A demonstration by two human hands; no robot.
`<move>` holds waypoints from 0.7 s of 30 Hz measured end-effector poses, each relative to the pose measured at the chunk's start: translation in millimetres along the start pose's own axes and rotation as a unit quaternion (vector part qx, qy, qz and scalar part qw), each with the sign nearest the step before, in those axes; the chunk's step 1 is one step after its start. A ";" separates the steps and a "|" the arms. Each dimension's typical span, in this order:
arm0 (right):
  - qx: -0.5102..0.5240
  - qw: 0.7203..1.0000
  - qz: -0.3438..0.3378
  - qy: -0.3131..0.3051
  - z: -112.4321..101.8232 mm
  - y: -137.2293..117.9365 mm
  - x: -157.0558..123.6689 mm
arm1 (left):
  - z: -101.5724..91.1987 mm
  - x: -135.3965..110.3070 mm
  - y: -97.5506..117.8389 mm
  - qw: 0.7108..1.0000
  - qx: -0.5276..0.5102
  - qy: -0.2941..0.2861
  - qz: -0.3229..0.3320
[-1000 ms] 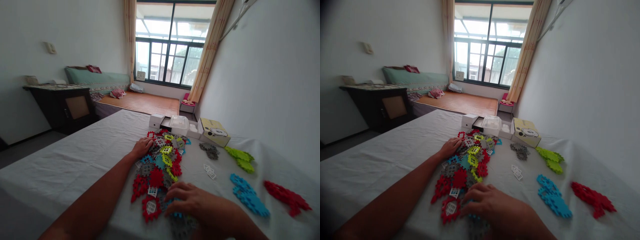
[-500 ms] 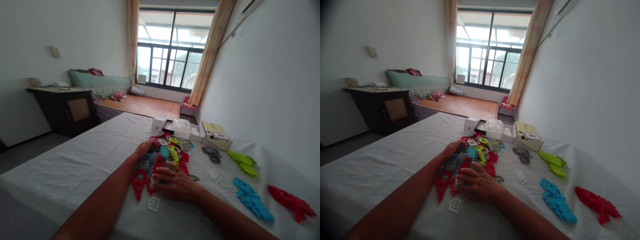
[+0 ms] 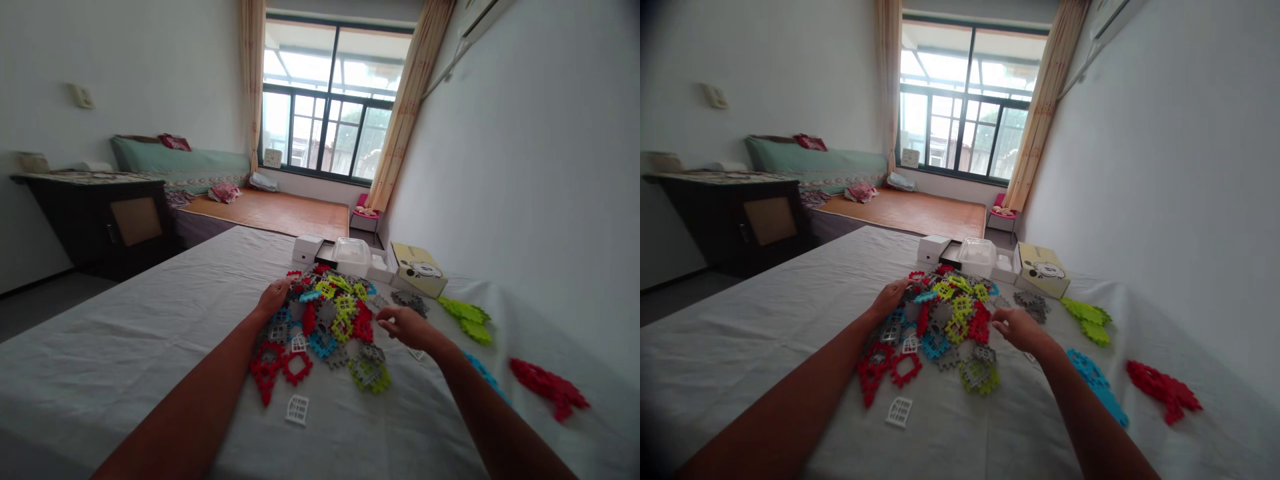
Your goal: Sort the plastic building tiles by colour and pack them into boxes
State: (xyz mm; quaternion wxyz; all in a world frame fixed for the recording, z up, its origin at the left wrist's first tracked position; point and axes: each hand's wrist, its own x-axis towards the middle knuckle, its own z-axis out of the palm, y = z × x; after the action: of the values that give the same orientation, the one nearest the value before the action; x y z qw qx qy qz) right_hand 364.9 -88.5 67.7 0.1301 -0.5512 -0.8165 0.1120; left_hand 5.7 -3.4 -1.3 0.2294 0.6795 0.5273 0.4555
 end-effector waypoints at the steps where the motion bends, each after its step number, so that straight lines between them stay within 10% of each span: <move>1: -0.027 0.999 0.038 0.020 4.9 13.5 -2.1 | 0.1 0.6 -0.9 1.000 0.011 -0.001 0.000; 5: -0.071 0.985 0.118 0.099 25.7 46.1 7.1 | -0.1 1.8 -3.9 0.999 0.036 -0.011 0.002; 16: 0.068 0.992 -0.011 0.104 14.8 18.3 27.5 | -3.4 1.4 -1.1 0.999 0.034 -0.029 -0.008; 21: 0.123 0.989 -0.039 -0.068 0.6 -3.7 -21.1 | -4.2 0.5 2.3 0.998 0.060 -0.034 -0.012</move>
State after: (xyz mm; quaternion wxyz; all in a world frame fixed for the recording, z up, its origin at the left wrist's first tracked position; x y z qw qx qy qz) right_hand 369.0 -109.5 66.5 0.1450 -0.4896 -0.8245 0.2437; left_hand 3.3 -4.4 2.7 0.2115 0.7009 0.5539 0.3966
